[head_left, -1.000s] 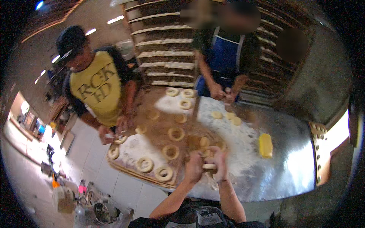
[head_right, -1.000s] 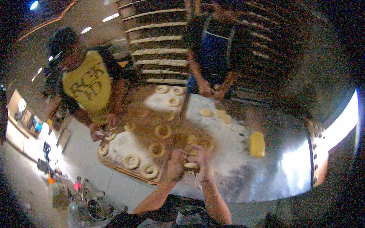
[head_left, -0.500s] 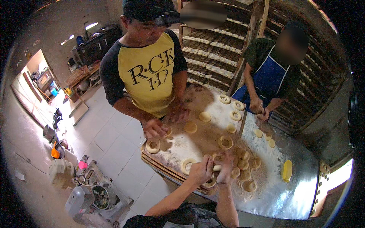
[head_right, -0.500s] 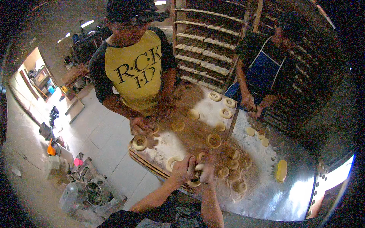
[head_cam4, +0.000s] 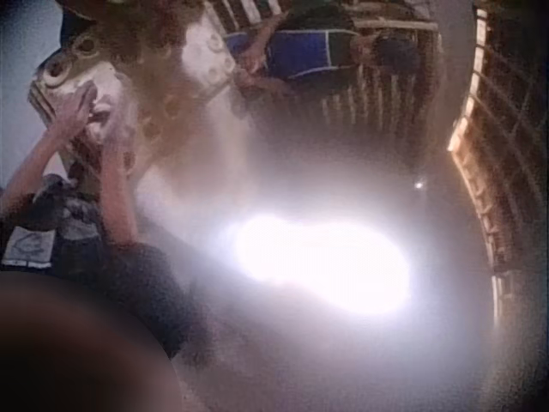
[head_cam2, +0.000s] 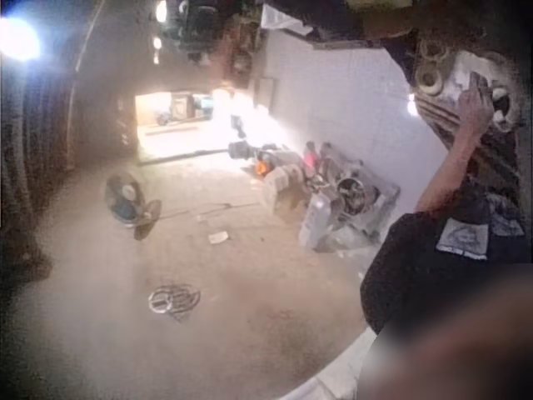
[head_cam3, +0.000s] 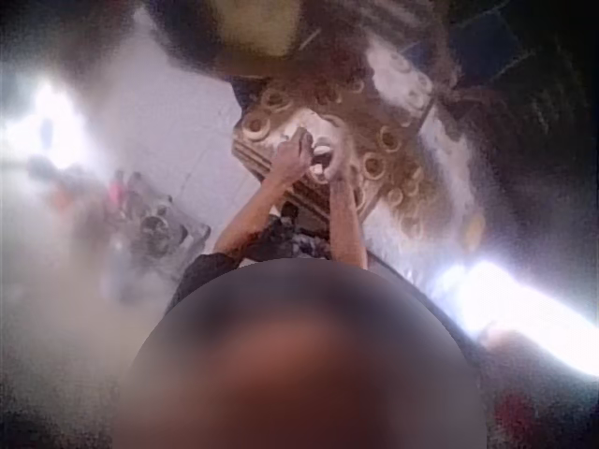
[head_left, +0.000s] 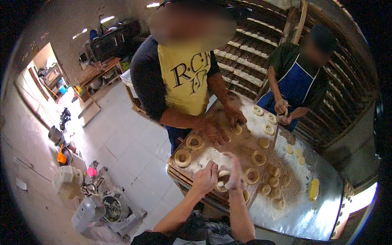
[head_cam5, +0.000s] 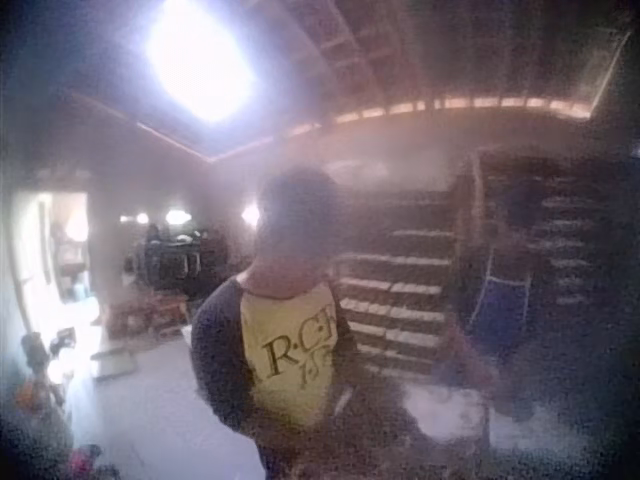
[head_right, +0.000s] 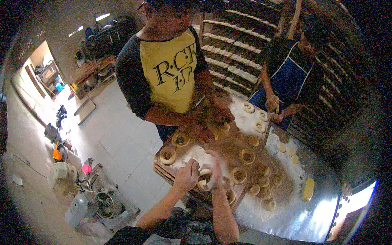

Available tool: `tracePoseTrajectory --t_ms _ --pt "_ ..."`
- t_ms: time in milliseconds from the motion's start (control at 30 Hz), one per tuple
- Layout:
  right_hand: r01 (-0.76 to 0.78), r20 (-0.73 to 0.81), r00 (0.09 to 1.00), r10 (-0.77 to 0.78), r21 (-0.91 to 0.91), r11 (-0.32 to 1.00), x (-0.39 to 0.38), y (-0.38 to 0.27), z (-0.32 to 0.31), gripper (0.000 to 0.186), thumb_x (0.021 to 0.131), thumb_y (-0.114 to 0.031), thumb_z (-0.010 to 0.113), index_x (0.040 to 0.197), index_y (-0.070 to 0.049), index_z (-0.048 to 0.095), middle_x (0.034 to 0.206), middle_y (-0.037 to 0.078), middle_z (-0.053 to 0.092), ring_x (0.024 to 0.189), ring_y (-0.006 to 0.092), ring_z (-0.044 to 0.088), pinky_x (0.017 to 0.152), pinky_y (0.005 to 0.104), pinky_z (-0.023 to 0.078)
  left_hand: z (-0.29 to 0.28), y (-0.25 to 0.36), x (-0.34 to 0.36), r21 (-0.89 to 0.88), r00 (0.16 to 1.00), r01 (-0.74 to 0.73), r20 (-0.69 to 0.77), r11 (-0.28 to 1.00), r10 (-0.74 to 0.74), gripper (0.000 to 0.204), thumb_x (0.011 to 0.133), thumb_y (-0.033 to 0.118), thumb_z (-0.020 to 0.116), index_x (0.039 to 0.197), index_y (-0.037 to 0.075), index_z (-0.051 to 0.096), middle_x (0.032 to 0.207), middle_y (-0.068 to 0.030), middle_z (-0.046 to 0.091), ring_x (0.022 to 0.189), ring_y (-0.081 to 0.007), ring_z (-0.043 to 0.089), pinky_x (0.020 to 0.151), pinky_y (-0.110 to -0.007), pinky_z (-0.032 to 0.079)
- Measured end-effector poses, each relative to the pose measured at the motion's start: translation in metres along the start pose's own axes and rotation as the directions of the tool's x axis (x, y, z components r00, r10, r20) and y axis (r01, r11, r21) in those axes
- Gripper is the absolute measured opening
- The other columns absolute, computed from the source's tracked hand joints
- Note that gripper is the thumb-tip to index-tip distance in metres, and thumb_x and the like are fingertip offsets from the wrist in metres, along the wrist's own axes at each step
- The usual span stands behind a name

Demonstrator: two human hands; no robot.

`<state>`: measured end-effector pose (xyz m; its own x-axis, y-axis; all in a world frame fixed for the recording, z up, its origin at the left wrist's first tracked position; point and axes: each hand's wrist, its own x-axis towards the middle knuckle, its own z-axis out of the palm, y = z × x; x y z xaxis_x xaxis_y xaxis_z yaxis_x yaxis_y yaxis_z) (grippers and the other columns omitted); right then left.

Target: The person shapes dough balls into rings by hand and places them on a wooden tray. Two coworkers also shape dough at the same table. The person continues forming rings and arranging them in rows on the tray.

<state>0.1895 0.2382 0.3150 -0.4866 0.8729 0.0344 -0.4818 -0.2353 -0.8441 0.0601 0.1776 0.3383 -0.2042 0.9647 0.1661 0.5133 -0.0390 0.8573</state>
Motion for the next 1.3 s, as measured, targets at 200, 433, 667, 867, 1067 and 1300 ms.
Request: tracePoseTrajectory --t_ms 200,433,667,867,1067,1300 --pt "-0.06 -0.12 0.992 -0.038 -0.715 0.697 0.035 0.021 0.018 0.058 0.104 -0.052 0.037 0.145 -0.01 0.038 0.115 0.012 0.06 0.106 0.0251 0.056 0.094 0.0394 0.046 -0.003 -0.034 0.031 0.121 0.998 0.04 -0.047 0.992 -0.034 0.032 0.1 0.032 0.049 0.122 0.009 0.05 0.093 -0.0294 0.06 0.09 -0.0516 0.06 0.077 -0.059 0.047" --pt "-0.222 -0.219 0.975 0.047 -0.97 0.102 0.038 -0.013 0.055 0.081 0.091 -0.045 0.059 0.153 -0.013 0.019 0.127 0.032 0.055 0.114 0.053 0.053 0.099 0.0628 0.04 -0.075 -0.021 0.04 0.571 0.98 0.193 -0.08 0.798 -0.18 0.05 0.087 0.033 0.068 0.124 0.004 0.051 0.114 -0.0257 0.05 0.113 -0.0463 0.052 0.098 -0.062 0.038" --pt "-0.235 -0.277 0.955 0.105 -0.925 -0.298 0.029 0.008 0.076 0.085 0.084 -0.047 0.068 0.153 -0.015 0.027 0.129 0.027 0.054 0.117 0.0438 0.053 0.102 0.0584 0.038 -0.053 -0.057 0.011 0.674 0.988 0.101 0.019 0.732 -0.154 0.061 0.072 0.026 0.082 0.12 0.001 0.054 0.12 -0.0277 0.051 0.122 -0.0507 0.045 0.104 -0.067 0.031" --pt "-0.27 -0.271 0.962 -0.048 -0.963 0.014 -0.051 -0.031 0.017 0.067 0.091 -0.051 0.061 0.147 -0.023 0.037 0.123 0.025 0.059 0.12 0.0428 0.055 0.106 0.0628 0.033 -0.03 -0.077 -0.008 0.663 0.968 -0.167 -0.029 0.73 0.247 0.048 0.087 0.028 0.069 0.125 0.001 0.055 0.097 -0.0238 0.063 0.102 -0.0456 0.053 0.089 -0.056 0.04" --pt "-0.625 -0.599 0.723 -0.344 -0.779 0.043 -0.18 -0.075 -0.158 0.037 0.093 -0.04 0.06 0.121 -0.016 0.065 0.109 0.02 0.068 0.108 0.035 0.062 0.104 0.0507 0.038 0.044 0.04 -0.001 0.259 0.933 -0.296 0.284 0.92 0.22 0.041 0.093 0.024 0.063 0.13 0.007 0.054 0.092 -0.0209 0.066 0.088 -0.0416 0.063 0.079 -0.05 0.049" --pt "-0.343 -0.3 0.923 -0.239 -0.925 -0.163 -0.212 -0.08 -0.295 0.037 0.088 -0.032 0.065 0.117 -0.008 0.066 0.117 0.019 0.065 0.107 0.0375 0.06 0.086 0.0442 0.05 0.203 0.079 -0.044 0.035 0.695 -0.326 0.686 0.945 0.214 0.041 0.093 0.026 0.063 0.128 0.007 0.054 0.095 -0.0239 0.069 0.086 -0.0426 0.068 0.073 -0.05 0.053"
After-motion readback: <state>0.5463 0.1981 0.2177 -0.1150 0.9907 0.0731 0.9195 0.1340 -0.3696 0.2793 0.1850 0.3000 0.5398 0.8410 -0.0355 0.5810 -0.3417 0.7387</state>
